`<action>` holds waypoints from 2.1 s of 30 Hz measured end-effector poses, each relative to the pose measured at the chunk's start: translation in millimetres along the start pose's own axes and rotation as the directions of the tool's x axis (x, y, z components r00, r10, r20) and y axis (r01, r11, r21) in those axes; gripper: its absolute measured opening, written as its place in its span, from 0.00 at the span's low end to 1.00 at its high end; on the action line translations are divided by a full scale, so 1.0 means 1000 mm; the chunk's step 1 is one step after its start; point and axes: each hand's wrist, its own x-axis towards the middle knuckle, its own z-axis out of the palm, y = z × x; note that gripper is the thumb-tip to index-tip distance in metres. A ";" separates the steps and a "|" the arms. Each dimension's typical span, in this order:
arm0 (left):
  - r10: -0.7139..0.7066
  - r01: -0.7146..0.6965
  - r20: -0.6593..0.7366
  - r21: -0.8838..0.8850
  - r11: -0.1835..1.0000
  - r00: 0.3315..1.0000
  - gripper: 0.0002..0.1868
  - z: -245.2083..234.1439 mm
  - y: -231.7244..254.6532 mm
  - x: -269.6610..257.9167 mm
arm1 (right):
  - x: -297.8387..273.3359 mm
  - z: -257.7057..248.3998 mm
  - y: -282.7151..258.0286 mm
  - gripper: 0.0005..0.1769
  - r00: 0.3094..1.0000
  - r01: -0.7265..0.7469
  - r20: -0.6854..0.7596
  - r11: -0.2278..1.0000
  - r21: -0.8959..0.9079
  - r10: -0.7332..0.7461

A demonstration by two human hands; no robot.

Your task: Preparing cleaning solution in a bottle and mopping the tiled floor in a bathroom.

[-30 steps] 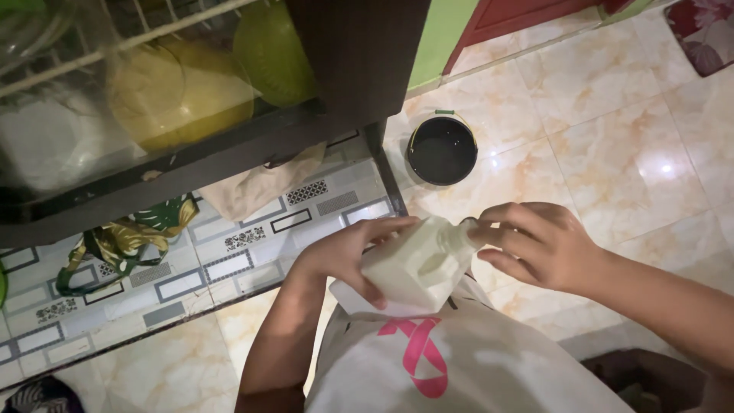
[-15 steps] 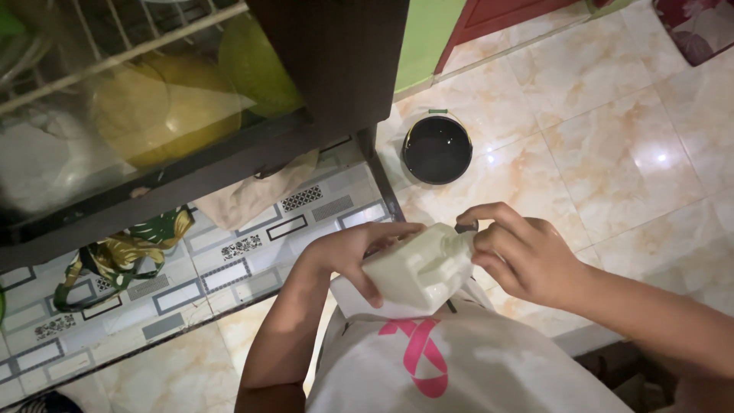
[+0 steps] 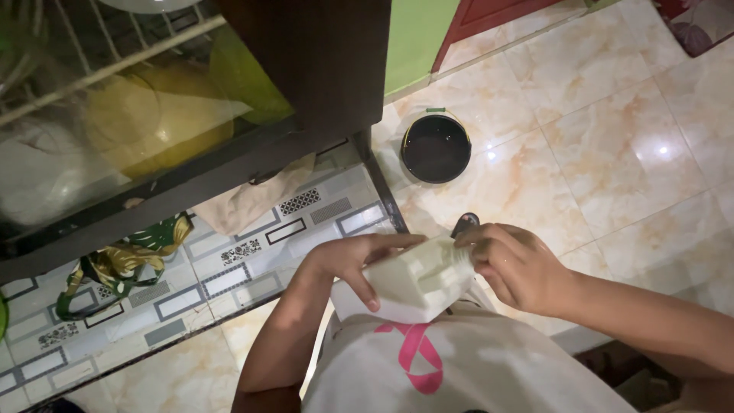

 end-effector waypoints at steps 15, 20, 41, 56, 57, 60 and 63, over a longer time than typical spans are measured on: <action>-0.030 0.033 -0.037 0.102 0.994 0.999 0.68 0.013 0.002 -0.001 | -0.002 -0.013 -0.040 0.10 0.981 -0.190 -0.025 0.946 -0.262 0.190; -0.084 0.088 -0.078 0.059 0.994 0.993 0.67 0.016 0.006 0.000 | 0.000 -0.021 -0.040 0.08 0.955 -0.281 0.040 0.939 -0.197 0.294; -0.019 0.022 -0.027 0.088 0.996 0.999 0.65 0.015 0.003 0.007 | -0.028 -0.005 -0.019 0.05 0.862 -0.504 -0.028 0.862 0.060 0.506; 0.048 -0.055 -0.100 -0.067 0.996 0.994 0.68 -0.002 0.010 0.003 | -0.050 0.051 0.075 0.17 0.681 -0.139 0.235 -0.193 0.971 0.694; 0.054 -0.066 -0.103 -0.116 0.991 0.993 0.68 -0.002 0.015 0.006 | -0.053 0.053 0.081 0.19 0.729 -0.026 0.182 -0.239 0.971 0.660; 0.027 -0.046 -0.114 -0.168 0.985 0.993 0.69 -0.013 0.015 0.020 | -0.072 0.054 0.107 0.18 0.745 0.093 0.091 -0.237 0.967 0.661; -0.015 -0.014 -0.269 -0.108 0.994 0.963 0.70 -0.019 0.012 0.043 | -0.087 0.038 0.140 0.10 0.638 0.108 0.058 -0.164 0.981 0.768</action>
